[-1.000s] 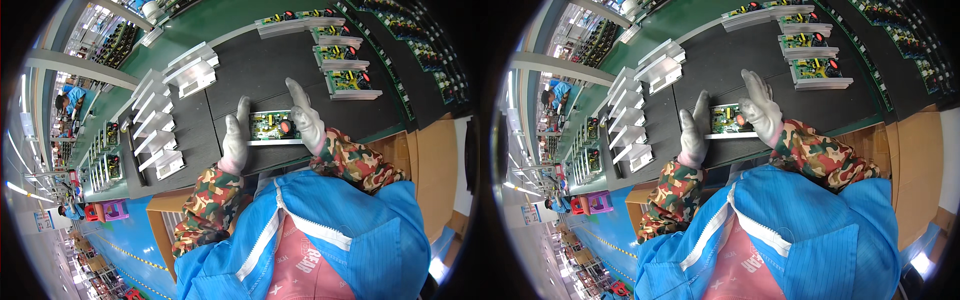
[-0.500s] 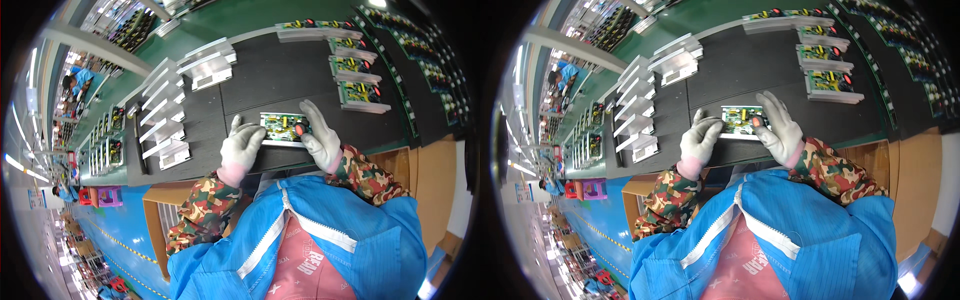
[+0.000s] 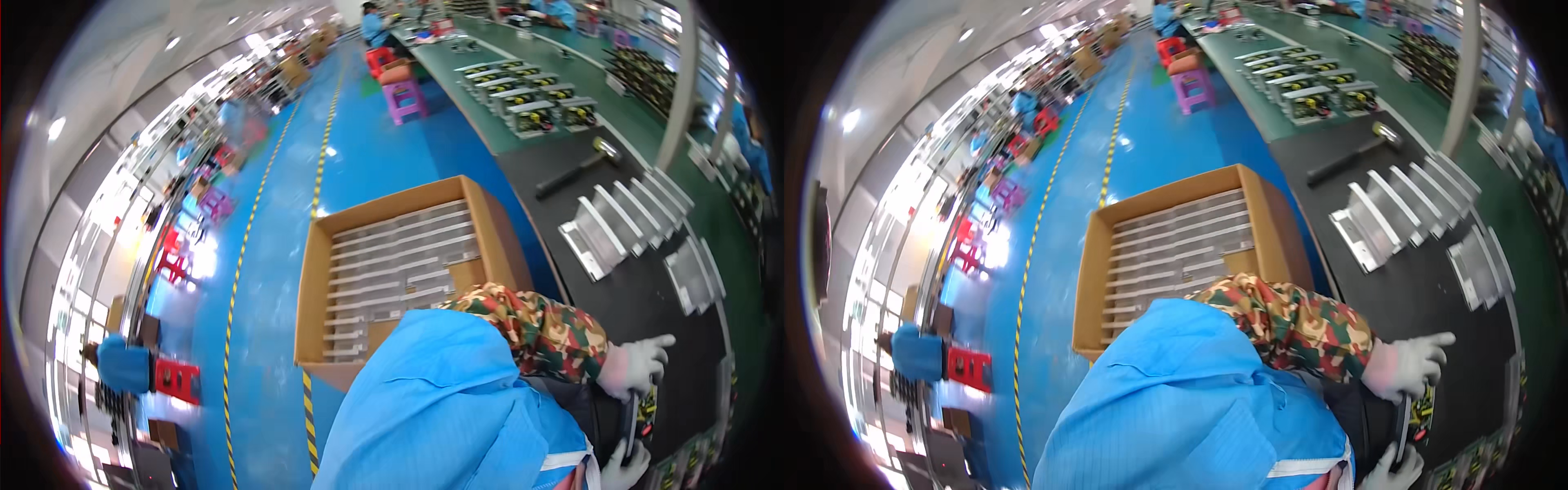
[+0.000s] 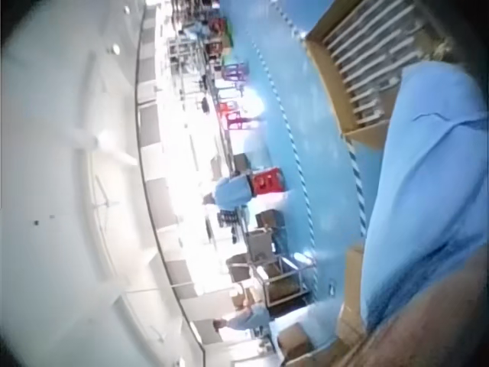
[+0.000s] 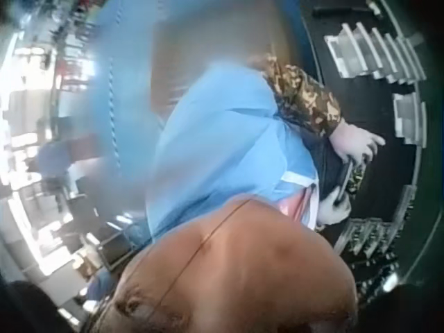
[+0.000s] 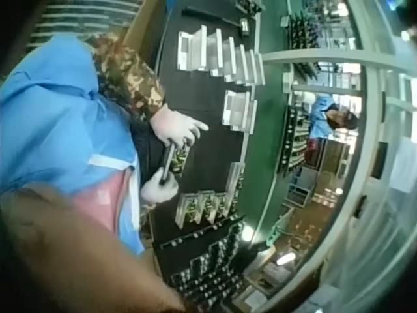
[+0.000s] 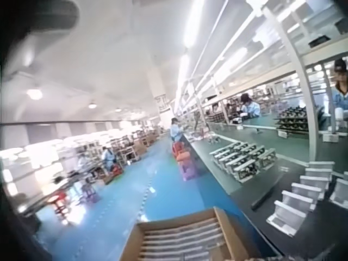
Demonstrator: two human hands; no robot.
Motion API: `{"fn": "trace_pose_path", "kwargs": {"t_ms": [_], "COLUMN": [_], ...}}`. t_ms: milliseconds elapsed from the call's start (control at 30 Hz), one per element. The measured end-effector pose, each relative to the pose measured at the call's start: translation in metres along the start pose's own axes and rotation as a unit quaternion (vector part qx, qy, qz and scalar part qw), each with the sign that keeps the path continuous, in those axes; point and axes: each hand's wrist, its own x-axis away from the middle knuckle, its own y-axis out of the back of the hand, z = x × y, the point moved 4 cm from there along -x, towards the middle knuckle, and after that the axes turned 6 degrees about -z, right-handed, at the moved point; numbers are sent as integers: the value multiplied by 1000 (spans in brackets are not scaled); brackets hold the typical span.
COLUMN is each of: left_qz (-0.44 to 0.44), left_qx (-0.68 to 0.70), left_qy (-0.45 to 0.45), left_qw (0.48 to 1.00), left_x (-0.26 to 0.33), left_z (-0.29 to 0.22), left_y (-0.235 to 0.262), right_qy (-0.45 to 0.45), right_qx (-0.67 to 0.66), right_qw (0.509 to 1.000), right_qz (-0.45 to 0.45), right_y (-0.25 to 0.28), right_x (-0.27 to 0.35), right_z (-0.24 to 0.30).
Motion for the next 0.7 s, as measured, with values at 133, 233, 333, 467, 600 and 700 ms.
{"fn": "trace_pose_path", "kwargs": {"t_ms": [133, 233, 333, 467, 600, 700], "left_qz": [-11, -2, 17, -7, -7, 23], "left_qx": [-55, -58, -41, 5, -38, -154], "left_qy": [-48, -44, -62, -91, -25, 100], "left_qw": [997, 997, 997, 996, 999, 983], "left_x": [-9, -11, -1, -8, -14, 11], "left_z": [-10, -19, -17, -13, -18, -3], "left_y": [11, 16, 1, -13, -16, 33], "right_qy": [33, 77, 104, 105, 129, 172], "right_qx": [14, -5, 58, 139, 95, 92], "right_qw": [999, 996, 993, 979, 962, 950], "right_qz": [-26, -49, 13, -104, 219, 243], "right_y": [-6, -11, -16, 7, -20, -44], "right_x": [-1, -3, -7, -37, -34, -65], "right_z": [5, 10, 15, 59, 10, 40]}}
